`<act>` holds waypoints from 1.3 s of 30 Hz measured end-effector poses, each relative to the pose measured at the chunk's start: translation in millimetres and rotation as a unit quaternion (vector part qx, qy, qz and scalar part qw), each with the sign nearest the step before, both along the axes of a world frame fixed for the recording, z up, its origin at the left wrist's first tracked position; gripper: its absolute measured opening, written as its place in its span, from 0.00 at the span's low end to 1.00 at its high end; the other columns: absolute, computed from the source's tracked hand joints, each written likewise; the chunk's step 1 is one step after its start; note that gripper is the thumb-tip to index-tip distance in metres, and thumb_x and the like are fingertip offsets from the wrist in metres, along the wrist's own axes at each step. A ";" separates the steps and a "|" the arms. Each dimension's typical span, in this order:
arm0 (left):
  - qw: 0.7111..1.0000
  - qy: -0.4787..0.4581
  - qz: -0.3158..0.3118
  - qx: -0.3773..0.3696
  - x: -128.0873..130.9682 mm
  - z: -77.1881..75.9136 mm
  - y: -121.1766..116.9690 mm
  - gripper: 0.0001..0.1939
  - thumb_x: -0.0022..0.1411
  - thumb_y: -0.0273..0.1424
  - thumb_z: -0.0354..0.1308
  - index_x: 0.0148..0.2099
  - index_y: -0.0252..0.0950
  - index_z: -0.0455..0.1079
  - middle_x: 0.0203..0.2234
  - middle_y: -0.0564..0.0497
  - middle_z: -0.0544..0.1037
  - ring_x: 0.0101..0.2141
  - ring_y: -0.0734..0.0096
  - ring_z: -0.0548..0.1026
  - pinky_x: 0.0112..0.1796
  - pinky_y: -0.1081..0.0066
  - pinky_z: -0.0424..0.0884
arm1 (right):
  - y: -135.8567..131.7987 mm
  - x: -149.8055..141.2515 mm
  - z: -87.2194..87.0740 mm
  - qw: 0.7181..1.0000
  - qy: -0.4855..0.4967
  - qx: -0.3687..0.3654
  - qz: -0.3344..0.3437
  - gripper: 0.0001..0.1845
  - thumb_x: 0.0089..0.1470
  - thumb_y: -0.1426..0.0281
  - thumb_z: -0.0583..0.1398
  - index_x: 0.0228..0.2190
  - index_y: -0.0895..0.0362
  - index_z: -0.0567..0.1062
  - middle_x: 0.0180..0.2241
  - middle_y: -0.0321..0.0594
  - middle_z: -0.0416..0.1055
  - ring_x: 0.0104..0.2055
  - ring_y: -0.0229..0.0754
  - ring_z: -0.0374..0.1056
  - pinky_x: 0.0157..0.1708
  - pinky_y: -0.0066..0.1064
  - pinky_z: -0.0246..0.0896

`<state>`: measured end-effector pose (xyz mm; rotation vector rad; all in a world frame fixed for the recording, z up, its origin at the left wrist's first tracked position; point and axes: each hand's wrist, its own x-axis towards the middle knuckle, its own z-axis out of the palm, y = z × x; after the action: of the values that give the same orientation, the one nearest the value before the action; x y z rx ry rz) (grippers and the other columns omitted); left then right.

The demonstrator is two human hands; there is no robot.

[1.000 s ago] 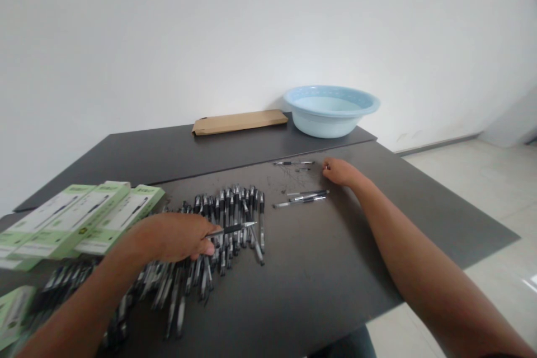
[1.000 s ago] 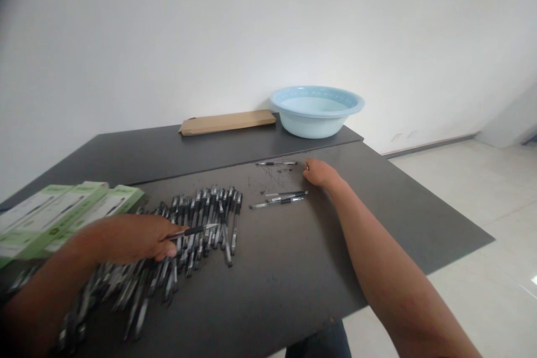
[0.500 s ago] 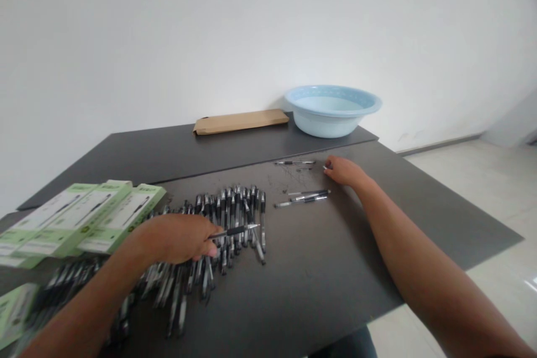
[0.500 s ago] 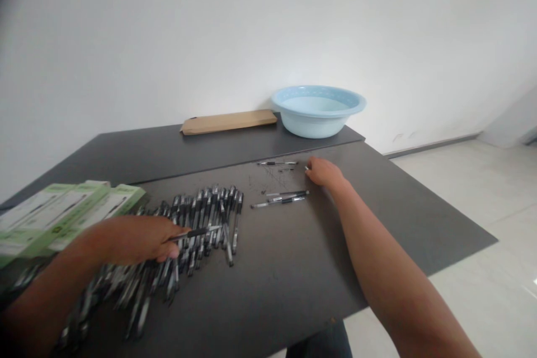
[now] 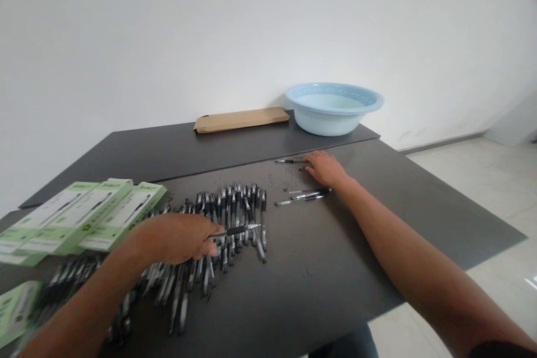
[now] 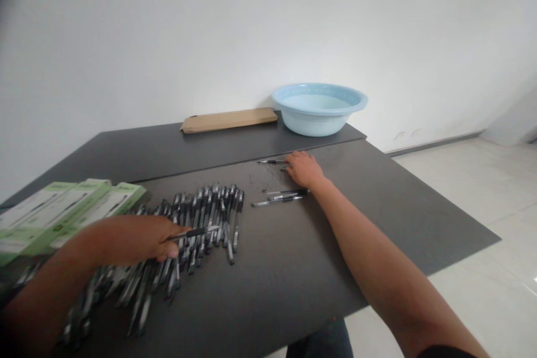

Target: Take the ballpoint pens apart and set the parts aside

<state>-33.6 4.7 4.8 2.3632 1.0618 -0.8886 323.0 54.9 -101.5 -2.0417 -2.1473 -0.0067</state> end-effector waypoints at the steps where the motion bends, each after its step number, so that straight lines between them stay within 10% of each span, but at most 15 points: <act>1: 1.000 -0.004 0.001 0.001 -0.7 0.0 0.2 0.18 0.61 0.35 0.47 0.48 0.38 0.71 0.32 0.47 0.80 0.34 0.59 0.77 0.33 0.67 0.69 | 1.5 -3.1 -1.3 1.000 0.003 -0.003 0.010 0.14 0.56 0.66 0.55 0.44 0.52 0.72 0.48 0.45 0.67 0.53 0.51 0.59 0.49 0.41 0.52; 11: 1.000 -0.016 -0.001 0.002 -1.9 -2.6 1.9 0.18 0.61 0.36 0.47 0.48 0.37 0.72 0.30 0.47 0.80 0.32 0.59 0.76 0.32 0.67 0.69 | -0.9 21.9 6.7 0.992 0.090 0.065 -0.061 0.16 0.58 0.69 0.50 0.47 0.61 0.66 0.41 0.48 0.72 0.41 0.44 0.67 0.39 0.30 0.58; 18: 1.000 -0.023 0.017 0.013 -9.8 -7.8 8.5 0.19 0.60 0.37 0.47 0.49 0.38 0.71 0.34 0.45 0.80 0.35 0.57 0.76 0.34 0.65 0.68 | -9.7 27.1 23.8 0.924 0.326 0.195 -0.047 0.17 0.53 0.68 0.52 0.44 0.60 0.67 0.35 0.44 0.72 0.35 0.42 0.68 0.38 0.33 0.61; 27: 1.000 -0.010 0.015 0.006 -5.1 -4.9 9.9 0.18 0.60 0.36 0.47 0.47 0.37 0.71 0.32 0.45 0.80 0.34 0.57 0.77 0.33 0.67 0.68 | -47.4 -75.6 19.6 0.849 0.493 -0.082 0.170 0.09 0.54 0.67 0.56 0.34 0.54 0.59 0.23 0.31 0.68 0.21 0.35 0.65 0.23 0.26 0.58; 33: 1.000 -0.017 0.019 -0.002 -7.0 -1.2 11.9 0.15 0.59 0.36 0.47 0.42 0.37 0.71 0.30 0.47 0.80 0.32 0.58 0.77 0.31 0.68 0.68 | -70.5 -109.3 24.8 0.828 0.492 -0.086 0.255 0.10 0.50 0.68 0.62 0.29 0.56 0.64 0.24 0.29 0.60 0.26 0.32 0.56 0.25 0.24 0.51; 39: 1.000 -0.010 0.019 0.016 -5.6 1.0 11.2 0.13 0.58 0.35 0.48 0.39 0.39 0.72 0.29 0.48 0.80 0.32 0.60 0.77 0.31 0.70 0.68 | -74.3 -119.6 19.2 0.705 0.627 -0.185 0.274 0.13 0.52 0.63 0.61 0.33 0.56 0.63 0.24 0.31 0.65 0.26 0.34 0.64 0.28 0.28 0.61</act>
<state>-39.2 15.9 5.9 2.3650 1.1179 -0.8389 203.4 -19.5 -82.4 -0.7724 -1.6317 1.4918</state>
